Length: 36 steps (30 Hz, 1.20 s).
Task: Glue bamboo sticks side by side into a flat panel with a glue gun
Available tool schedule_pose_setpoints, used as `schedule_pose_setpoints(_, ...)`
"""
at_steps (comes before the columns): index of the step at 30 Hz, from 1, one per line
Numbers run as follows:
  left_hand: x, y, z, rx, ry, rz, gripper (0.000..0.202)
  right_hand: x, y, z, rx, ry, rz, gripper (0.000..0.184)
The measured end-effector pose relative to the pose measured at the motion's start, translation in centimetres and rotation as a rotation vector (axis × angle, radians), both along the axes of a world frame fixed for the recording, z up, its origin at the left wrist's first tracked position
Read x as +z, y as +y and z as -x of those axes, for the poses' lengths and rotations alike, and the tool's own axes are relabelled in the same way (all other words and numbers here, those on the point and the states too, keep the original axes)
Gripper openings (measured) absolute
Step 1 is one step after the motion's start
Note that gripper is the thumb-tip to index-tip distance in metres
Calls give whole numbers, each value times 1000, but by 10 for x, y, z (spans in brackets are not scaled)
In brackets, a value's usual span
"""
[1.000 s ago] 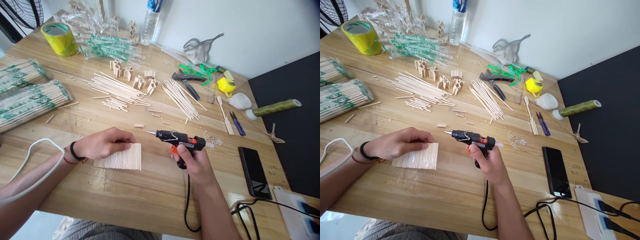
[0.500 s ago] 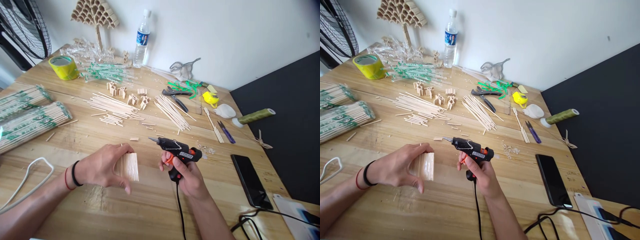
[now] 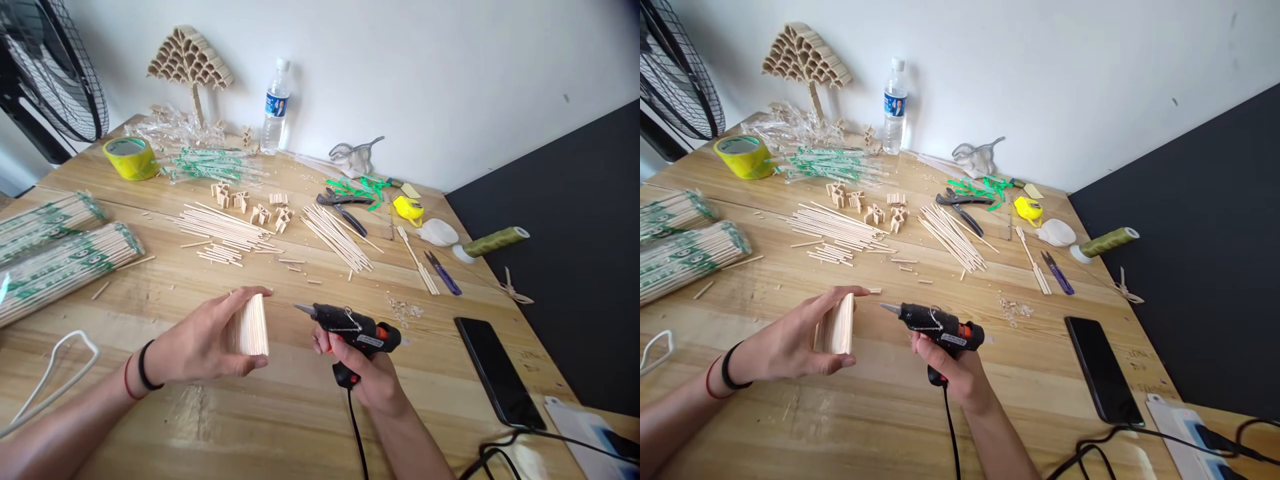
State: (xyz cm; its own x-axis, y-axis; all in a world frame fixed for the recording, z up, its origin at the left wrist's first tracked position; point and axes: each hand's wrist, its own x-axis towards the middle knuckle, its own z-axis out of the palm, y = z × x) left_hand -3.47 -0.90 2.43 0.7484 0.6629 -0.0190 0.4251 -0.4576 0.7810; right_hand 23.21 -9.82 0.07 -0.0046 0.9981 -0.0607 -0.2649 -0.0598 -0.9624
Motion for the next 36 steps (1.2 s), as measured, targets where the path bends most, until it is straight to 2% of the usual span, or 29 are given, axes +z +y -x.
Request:
schedule_pose_setpoints(3, 3, -1, 1, 30, 19, 61, 80, 5, -3, -1, 109, -40, -34, 27)
schedule_pose_setpoints(6, 4, -3, -1, 23, -12, 82, 75, 7, -2, -1, 224, -97, -98, 27)
schedule_pose_setpoints(12, 1, -3, -6, -32, -111, 99, 63, 7, -2, 2, 323, -175, -123, 29)
schedule_pose_setpoints(20, 4, -2, -7, -48, -136, 141, 64, 6, -2, 1, 360, -241, -97, 39)
schedule_pose_setpoints(36, -1, -1, -6, -70, -141, 109, 63, 5, -1, 0, 364, -239, -133, 30)
